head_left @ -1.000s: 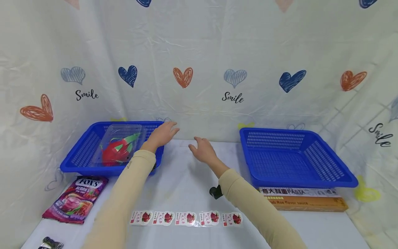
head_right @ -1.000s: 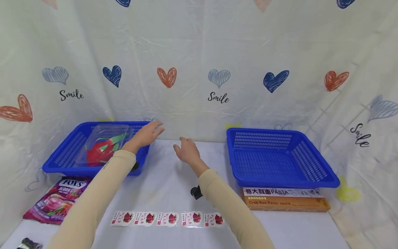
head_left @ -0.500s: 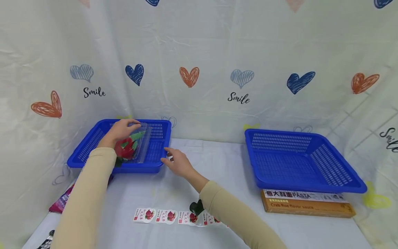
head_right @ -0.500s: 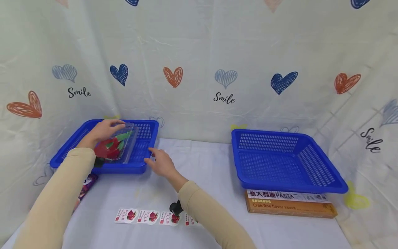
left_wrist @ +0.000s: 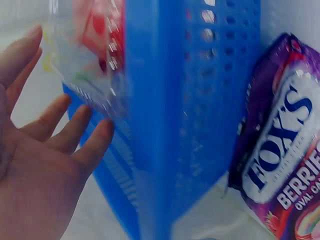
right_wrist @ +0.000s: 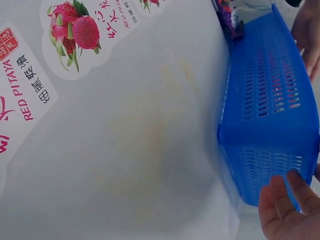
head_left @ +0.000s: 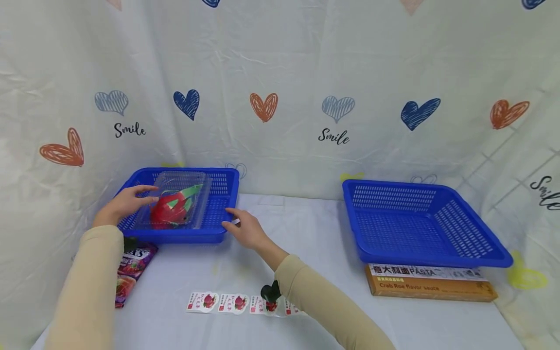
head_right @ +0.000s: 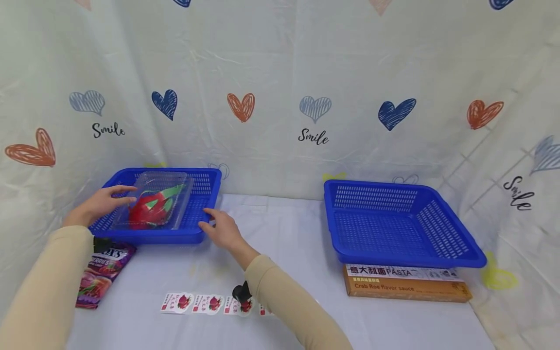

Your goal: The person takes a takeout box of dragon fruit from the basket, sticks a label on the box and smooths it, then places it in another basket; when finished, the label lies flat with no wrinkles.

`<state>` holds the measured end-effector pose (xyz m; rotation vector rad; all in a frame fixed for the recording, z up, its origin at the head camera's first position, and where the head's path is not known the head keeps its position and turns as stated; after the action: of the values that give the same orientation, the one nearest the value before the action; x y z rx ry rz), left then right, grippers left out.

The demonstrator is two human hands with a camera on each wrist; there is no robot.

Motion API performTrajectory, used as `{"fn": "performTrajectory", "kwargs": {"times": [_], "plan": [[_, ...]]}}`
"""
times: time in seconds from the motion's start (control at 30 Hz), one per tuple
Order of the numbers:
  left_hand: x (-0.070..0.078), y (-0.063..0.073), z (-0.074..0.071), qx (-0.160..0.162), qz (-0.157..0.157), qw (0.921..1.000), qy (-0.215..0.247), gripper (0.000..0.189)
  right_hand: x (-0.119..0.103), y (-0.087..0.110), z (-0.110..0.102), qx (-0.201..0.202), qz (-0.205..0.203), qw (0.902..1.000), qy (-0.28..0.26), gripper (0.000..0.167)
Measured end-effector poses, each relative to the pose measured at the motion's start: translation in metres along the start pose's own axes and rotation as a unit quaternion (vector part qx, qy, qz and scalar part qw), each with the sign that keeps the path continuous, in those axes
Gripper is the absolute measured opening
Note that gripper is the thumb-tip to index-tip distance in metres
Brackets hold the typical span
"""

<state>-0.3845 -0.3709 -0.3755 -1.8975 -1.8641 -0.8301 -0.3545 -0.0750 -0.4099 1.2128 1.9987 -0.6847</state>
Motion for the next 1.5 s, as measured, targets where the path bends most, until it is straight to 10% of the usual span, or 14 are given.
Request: {"fn": "performTrajectory", "kwargs": {"times": [0.43, 1.5], "plan": [[-0.021, 0.008, 0.022, -0.069, -0.001, 0.9938, 0.087, 0.075, 0.004, -0.003, 0.002, -0.001, 0.005, 0.9999, -0.015, 0.049], [0.016, -0.009, 0.052, -0.120, 0.015, 0.9847, 0.126, 0.071, 0.008, -0.004, 0.003, -0.008, 0.019, 0.9994, -0.027, 0.050]]}}
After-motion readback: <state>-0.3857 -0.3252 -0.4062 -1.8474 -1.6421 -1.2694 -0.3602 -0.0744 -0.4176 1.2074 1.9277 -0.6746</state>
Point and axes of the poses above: each hand's wrist, its own y-axis away from the middle knuckle, its own z-axis out of the palm, x = y × z, the point moved 10 cm from there along -y, towards the middle knuckle, and after that the axes turned 1 degree about y, right-handed, at the moved point
